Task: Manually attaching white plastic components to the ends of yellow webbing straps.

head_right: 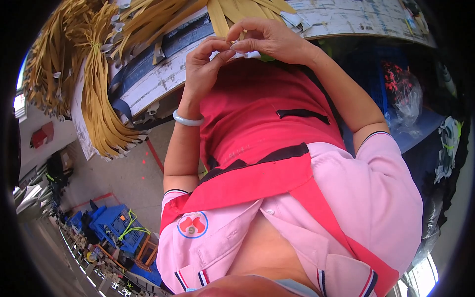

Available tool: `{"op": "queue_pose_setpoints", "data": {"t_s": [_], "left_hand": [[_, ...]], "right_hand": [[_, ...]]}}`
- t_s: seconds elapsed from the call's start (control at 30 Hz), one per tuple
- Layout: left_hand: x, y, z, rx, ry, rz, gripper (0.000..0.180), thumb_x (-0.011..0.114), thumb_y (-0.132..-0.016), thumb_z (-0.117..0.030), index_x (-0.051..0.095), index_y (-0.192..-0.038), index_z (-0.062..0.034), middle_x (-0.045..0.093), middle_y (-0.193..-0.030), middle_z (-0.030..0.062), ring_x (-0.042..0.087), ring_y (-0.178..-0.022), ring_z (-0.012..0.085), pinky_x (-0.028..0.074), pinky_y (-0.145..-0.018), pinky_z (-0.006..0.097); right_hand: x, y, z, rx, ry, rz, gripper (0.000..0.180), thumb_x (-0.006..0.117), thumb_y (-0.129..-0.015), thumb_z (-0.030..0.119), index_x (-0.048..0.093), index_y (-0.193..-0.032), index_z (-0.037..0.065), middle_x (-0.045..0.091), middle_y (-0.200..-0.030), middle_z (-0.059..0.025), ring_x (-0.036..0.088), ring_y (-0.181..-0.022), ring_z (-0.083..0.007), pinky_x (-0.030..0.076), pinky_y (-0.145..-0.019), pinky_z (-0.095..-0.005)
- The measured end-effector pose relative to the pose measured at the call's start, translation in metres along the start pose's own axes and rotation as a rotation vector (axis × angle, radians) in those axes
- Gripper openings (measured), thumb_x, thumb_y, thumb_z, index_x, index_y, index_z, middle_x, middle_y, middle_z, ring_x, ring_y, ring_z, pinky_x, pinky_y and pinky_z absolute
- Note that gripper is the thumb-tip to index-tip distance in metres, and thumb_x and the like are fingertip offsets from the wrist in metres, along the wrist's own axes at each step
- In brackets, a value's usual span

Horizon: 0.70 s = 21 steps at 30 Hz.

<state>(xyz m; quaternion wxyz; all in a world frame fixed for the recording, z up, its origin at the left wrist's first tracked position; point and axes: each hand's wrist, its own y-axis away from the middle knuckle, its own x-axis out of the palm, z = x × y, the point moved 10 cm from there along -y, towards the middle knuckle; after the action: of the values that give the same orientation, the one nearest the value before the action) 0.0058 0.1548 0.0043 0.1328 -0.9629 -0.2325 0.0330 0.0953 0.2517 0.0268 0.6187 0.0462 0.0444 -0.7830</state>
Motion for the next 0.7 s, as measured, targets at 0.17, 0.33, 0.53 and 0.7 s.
{"op": "queue_pose_setpoints", "data": {"t_s": [0.17, 0.33, 0.53, 0.7], "left_hand": [[-0.013, -0.003, -0.001, -0.097, 0.216, -0.032, 0.007, 0.069, -0.084, 0.002, 0.068, -0.091, 0.0004, 0.067, -0.088, 0.0017, 0.060, -0.084, 0.0089, 0.048, -0.077, 0.023], [-0.019, -0.003, 0.002, -0.123, 0.263, -0.054, 0.007, 0.069, -0.087, 0.000, 0.068, -0.094, -0.0004, 0.068, -0.089, 0.0014, 0.061, -0.082, 0.0077, 0.048, -0.078, 0.022], [-0.017, -0.010, 0.003, -0.256, 0.361, 0.084, 0.012, 0.072, -0.085, -0.002, 0.068, -0.096, -0.0003, 0.069, -0.090, 0.0029, 0.063, -0.083, 0.0089, 0.050, -0.078, 0.023], [-0.024, -0.013, -0.009, -0.109, 0.128, -0.069, 0.007, 0.069, -0.085, 0.001, 0.066, -0.091, 0.0007, 0.070, -0.088, 0.0057, 0.066, -0.077, 0.0106, 0.053, -0.068, 0.024]], "right_hand": [[0.014, -0.017, -0.005, 0.056, 0.040, 0.157, 0.013, 0.063, -0.094, 0.011, 0.060, -0.104, 0.004, 0.059, -0.089, 0.0020, 0.057, -0.082, -0.0062, 0.047, -0.077, -0.0207], [0.023, -0.027, 0.003, -0.068, 0.085, 0.170, 0.011, 0.064, -0.092, 0.008, 0.061, -0.102, 0.004, 0.059, -0.088, 0.0016, 0.057, -0.079, -0.0057, 0.047, -0.073, -0.0203], [0.023, -0.033, 0.011, -0.020, -0.097, 0.224, 0.009, 0.066, -0.091, 0.010, 0.062, -0.094, 0.003, 0.059, -0.083, -0.0006, 0.058, -0.068, -0.0052, 0.046, -0.061, -0.0194], [0.016, -0.041, 0.001, 0.071, 0.020, 0.164, 0.012, 0.068, -0.090, 0.011, 0.060, -0.089, 0.003, 0.058, -0.074, 0.0001, 0.057, -0.063, -0.0054, 0.046, -0.057, -0.0195]]}}
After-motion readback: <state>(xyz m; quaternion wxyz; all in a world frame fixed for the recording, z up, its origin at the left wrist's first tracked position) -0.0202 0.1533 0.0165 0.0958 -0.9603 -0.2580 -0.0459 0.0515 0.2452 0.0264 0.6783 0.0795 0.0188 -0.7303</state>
